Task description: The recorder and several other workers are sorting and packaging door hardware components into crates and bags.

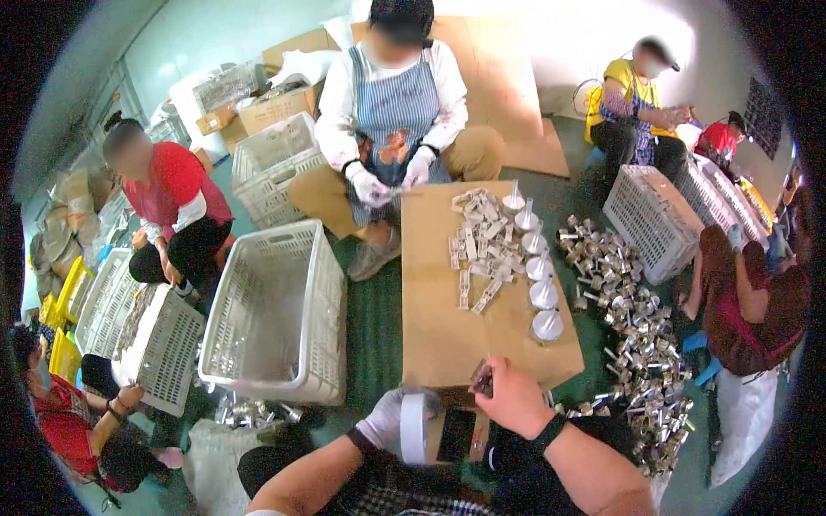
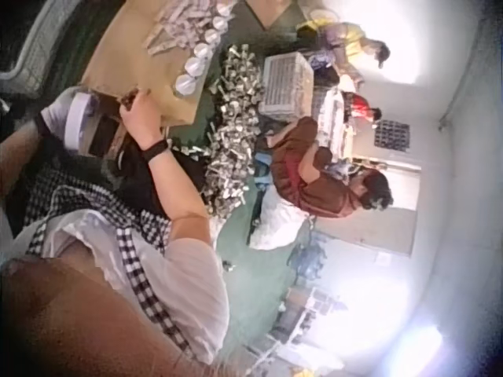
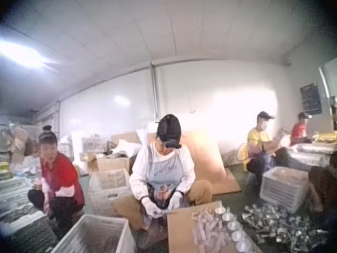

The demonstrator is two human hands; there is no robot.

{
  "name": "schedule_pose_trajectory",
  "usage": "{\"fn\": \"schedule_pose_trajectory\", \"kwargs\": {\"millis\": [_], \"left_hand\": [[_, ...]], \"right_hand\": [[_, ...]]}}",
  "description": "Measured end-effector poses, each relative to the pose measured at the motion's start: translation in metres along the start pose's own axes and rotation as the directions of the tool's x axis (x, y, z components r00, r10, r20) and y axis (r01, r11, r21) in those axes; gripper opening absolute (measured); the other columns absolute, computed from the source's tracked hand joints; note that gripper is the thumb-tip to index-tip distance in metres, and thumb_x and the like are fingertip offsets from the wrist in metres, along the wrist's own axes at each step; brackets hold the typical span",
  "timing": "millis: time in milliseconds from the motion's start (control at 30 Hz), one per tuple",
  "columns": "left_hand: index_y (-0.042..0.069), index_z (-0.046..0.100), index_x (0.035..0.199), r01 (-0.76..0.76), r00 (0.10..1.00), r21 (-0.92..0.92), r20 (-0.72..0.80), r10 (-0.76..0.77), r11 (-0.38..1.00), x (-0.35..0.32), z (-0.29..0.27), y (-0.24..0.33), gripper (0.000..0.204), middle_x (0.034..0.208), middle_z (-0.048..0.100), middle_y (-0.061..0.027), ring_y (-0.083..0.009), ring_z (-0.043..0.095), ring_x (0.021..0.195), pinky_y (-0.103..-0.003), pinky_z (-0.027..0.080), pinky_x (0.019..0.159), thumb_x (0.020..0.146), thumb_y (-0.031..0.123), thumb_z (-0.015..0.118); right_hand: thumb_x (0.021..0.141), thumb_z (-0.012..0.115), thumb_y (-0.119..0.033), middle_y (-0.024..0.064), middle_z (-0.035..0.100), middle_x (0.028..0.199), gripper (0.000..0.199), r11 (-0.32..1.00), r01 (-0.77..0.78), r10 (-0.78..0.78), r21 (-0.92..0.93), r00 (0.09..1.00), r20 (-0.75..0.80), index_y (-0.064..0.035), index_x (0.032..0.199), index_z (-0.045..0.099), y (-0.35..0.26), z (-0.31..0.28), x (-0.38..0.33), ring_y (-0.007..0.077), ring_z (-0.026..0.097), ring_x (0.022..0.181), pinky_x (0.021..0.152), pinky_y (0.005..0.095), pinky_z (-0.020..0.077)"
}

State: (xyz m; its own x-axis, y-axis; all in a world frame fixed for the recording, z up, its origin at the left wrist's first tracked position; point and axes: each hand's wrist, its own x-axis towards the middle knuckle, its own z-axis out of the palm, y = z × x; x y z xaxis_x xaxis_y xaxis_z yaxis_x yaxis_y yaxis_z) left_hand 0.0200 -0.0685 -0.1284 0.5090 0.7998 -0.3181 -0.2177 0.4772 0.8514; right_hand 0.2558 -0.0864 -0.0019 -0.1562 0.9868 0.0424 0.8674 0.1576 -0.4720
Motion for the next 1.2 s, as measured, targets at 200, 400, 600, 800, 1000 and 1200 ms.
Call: {"fn": "schedule_pose_trajectory", "kwargs": {"millis": [200, 400, 600, 800, 1000, 1200], "left_hand": [[-0.003, 0.056, 0.107, 0.076, 0.995, -0.269, 0.079, -0.057, 0.960, 0.009, -0.006, -0.009, 0.023, 0.097, 0.063, -0.0153, -0.0251, 0.062, 0.087, -0.037, 0.051, 0.081, 0.086, 0.007, 0.055], [-0.003, 0.057, 0.107, 0.136, 0.988, -0.351, -0.020, -0.153, 0.927, 0.005, -0.012, -0.006, 0.025, 0.103, 0.061, -0.0191, -0.0299, 0.058, 0.097, -0.043, 0.046, 0.090, 0.089, 0.007, 0.043], [0.001, 0.058, 0.111, -0.110, 0.994, 0.165, -0.012, 0.113, 0.980, 0.026, 0.008, -0.018, 0.025, 0.093, 0.064, -0.0072, -0.0176, 0.061, 0.080, -0.031, 0.053, 0.073, 0.086, 0.000, 0.056], [-0.007, 0.056, 0.105, 0.042, 0.999, -0.450, 0.044, -0.026, 0.892, 0.044, -0.025, -0.072, 0.026, 0.093, 0.063, -0.0146, -0.0251, 0.061, 0.083, -0.038, 0.051, 0.082, 0.092, 0.013, 0.046], [-0.004, 0.059, 0.102, -0.050, 0.999, -0.240, 0.002, 0.052, 0.969, 0.021, 0.008, -0.016, 0.018, 0.094, 0.064, -0.0095, -0.0175, 0.062, 0.082, -0.034, 0.054, 0.077, 0.088, 0.006, 0.056], [0.000, 0.060, 0.106, -0.098, 0.995, 0.051, -0.027, 0.099, 0.994, 0.003, -0.001, -0.010, 0.030, 0.093, 0.065, -0.0068, -0.0137, 0.061, 0.086, -0.027, 0.050, 0.079, 0.077, -0.002, 0.067]], "right_hand": [[0.078, 0.066, -0.028, 0.0178, 0.063, 0.089, 0.038, 0.997, -0.068, 0.065, 0.027, 0.992, 0.107, -0.0025, 0.102, 0.050, 0.010, -0.004, 0.007, 0.0348, 0.062, 0.084, 0.072, 0.0413, 0.0497], [0.078, 0.067, -0.029, 0.0169, 0.064, 0.088, 0.039, 0.994, -0.001, -0.007, 0.106, 0.997, 0.081, -0.0041, 0.102, 0.050, 0.020, 0.007, 0.017, 0.0342, 0.062, 0.083, 0.074, 0.0406, 0.0496], [0.072, 0.072, -0.019, 0.0168, 0.062, 0.086, 0.039, 0.989, -0.073, 0.081, 0.127, 0.995, -0.058, -0.0043, 0.100, 0.049, 0.034, 0.003, 0.003, 0.0339, 0.061, 0.082, 0.073, 0.0398, 0.0486], [0.067, 0.077, -0.021, 0.0171, 0.060, 0.084, 0.046, 0.991, -0.048, 0.055, 0.125, 0.997, -0.050, -0.0027, 0.097, 0.048, 0.007, 0.011, 0.003, 0.0340, 0.060, 0.080, 0.071, 0.0398, 0.0477], [0.063, 0.081, -0.035, 0.0164, 0.062, 0.086, 0.059, 0.988, -0.074, 0.080, 0.139, 0.996, -0.038, -0.0011, 0.101, 0.052, 0.010, -0.008, 0.009, 0.0327, 0.061, 0.081, 0.073, 0.0383, 0.0489], [0.068, 0.077, -0.034, 0.0148, 0.063, 0.087, 0.050, 0.995, -0.056, 0.057, 0.081, 0.998, -0.008, -0.0034, 0.099, 0.053, -0.003, -0.002, 0.010, 0.0316, 0.062, 0.082, 0.071, 0.0393, 0.0496]]}}
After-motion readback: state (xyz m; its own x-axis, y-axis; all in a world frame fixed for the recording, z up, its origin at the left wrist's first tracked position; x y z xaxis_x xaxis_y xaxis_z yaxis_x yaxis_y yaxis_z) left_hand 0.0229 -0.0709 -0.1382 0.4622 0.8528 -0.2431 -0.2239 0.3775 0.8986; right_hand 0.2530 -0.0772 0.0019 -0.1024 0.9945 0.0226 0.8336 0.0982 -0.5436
